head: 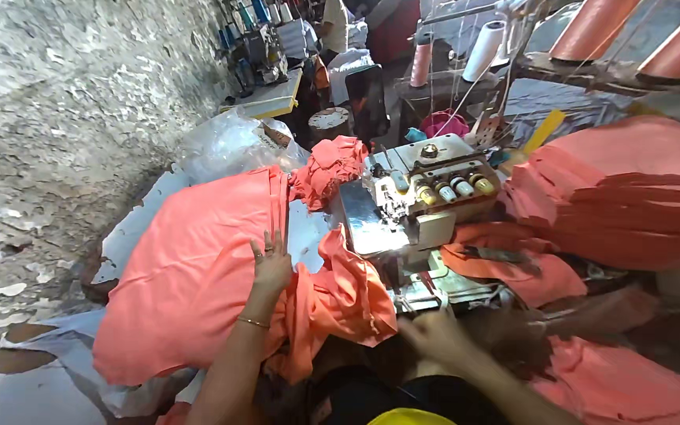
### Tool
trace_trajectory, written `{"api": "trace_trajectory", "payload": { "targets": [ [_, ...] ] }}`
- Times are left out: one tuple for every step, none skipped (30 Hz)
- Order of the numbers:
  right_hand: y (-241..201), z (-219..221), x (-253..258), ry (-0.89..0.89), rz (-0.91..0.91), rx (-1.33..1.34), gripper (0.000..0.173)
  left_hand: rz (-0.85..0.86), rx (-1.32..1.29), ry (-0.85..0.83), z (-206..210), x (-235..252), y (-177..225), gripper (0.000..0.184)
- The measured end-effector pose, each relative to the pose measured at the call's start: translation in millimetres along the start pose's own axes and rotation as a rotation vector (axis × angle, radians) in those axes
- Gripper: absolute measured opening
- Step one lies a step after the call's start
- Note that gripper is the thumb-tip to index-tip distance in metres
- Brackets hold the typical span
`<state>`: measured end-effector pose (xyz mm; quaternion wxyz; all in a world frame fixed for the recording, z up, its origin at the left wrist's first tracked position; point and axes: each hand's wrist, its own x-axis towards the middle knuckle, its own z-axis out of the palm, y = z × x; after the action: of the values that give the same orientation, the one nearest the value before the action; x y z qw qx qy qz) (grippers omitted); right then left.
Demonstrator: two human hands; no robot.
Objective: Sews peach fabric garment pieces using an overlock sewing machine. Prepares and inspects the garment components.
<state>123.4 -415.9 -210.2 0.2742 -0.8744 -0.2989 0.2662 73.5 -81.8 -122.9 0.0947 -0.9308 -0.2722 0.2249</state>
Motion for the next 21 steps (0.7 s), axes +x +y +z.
{"api": "trace_trajectory", "payload": {
  "targets": [
    [-2, 31, 7, -0.210, 0.051, 0.158, 0.053, 0.002, 0.054, 0.009, 4, 1, 2, 0.049],
    [0, 62, 15, -0.340, 0.112, 0.372, 0.051, 0.011, 0.054, 0.053, 5, -1, 3, 0.044],
    [0, 89, 21, -0.373, 0.200, 0.682, 0.049, 0.029, -0.017, 0.120, 3, -6, 1, 0.039],
    [-5, 108, 24, -0.325, 0.301, 1.043, 0.044, 0.051, -0.141, 0.213, -2, -16, -4, 0.033],
    [-12, 117, 26, -0.242, 0.371, 1.365, 0.037, 0.073, -0.289, 0.355, -8, -32, -10, 0.026],
    [-21, 117, 25, -0.151, 0.369, 1.566, 0.029, 0.098, -0.432, 0.540, -12, -52, -18, 0.021],
    [-29, 111, 19, -0.059, 0.295, 1.658, 0.023, 0.139, -0.534, 0.740, -13, -74, -30, 0.019],
    [-35, 100, 11, 0.044, 0.188, 1.680, 0.022, 0.172, -0.609, 0.911, -13, -97, -43, 0.019],
    [-38, 85, 4, 0.166, 0.083, 1.670, 0.024, 0.184, -0.685, 1.011, -13, -120, -57, 0.022],
    [-38, 66, 0, 0.306, 0.012, 1.652, 0.024, 0.186, -0.789, 1.038, -13, -141, -69, 0.022],
    [-37, 43, -3, 0.433, -0.040, 1.653, 0.021, 0.185, -0.919, 0.999, -16, -158, -82, 0.019],
    [-36, 18, -7, 0.507, -0.103, 1.640, 0.021, 0.157, -1.016, 0.968, -21, -166, -94, 0.019],
    [-35, -2, -14, 0.527, -0.187, 1.587, 0.022, 0.086, -1.013, 0.979, -27, -167, -108, 0.025],
    [-32, -15, -26, 0.461, -0.320, 1.458, 0.022, -0.003, -0.955, 1.037, -35, -162, -123, 0.033],
    [-26, -25, -37, 0.293, -0.498, 1.260, 0.019, -0.091, -0.881, 1.139, -47, -150, -137, 0.040],
    [-24, -36, -49, 0.092, -0.668, 1.033, 0.013, -0.139, -0.858, 1.228, -66, -139, -145, 0.047],
    [-25, -47, -59, -0.085, -0.827, 0.869, 0.008, -0.168, -0.860, 1.289, -91, -129, -142, 0.052],
    [-26, -56, -68, -0.206, -0.947, 0.813, 0.013, -0.165, -0.875, 1.335, -117, -118, -133, 0.054],
    [-24, -64, -74, -0.253, -1.019, 0.839, 0.015, -0.127, -0.904, 1.372, -139, -102, -121, 0.052],
    [-20, -70, -78, -0.219, -1.043, 0.924, 0.014, -0.058, -0.939, 1.410, -155, -76, -110, 0.048],
    [-16, -74, -82, -0.130, -1.028, 1.021, 0.012, 0.024, -0.967, 1.459, -165, -37, -105, 0.042]
  ]
}}
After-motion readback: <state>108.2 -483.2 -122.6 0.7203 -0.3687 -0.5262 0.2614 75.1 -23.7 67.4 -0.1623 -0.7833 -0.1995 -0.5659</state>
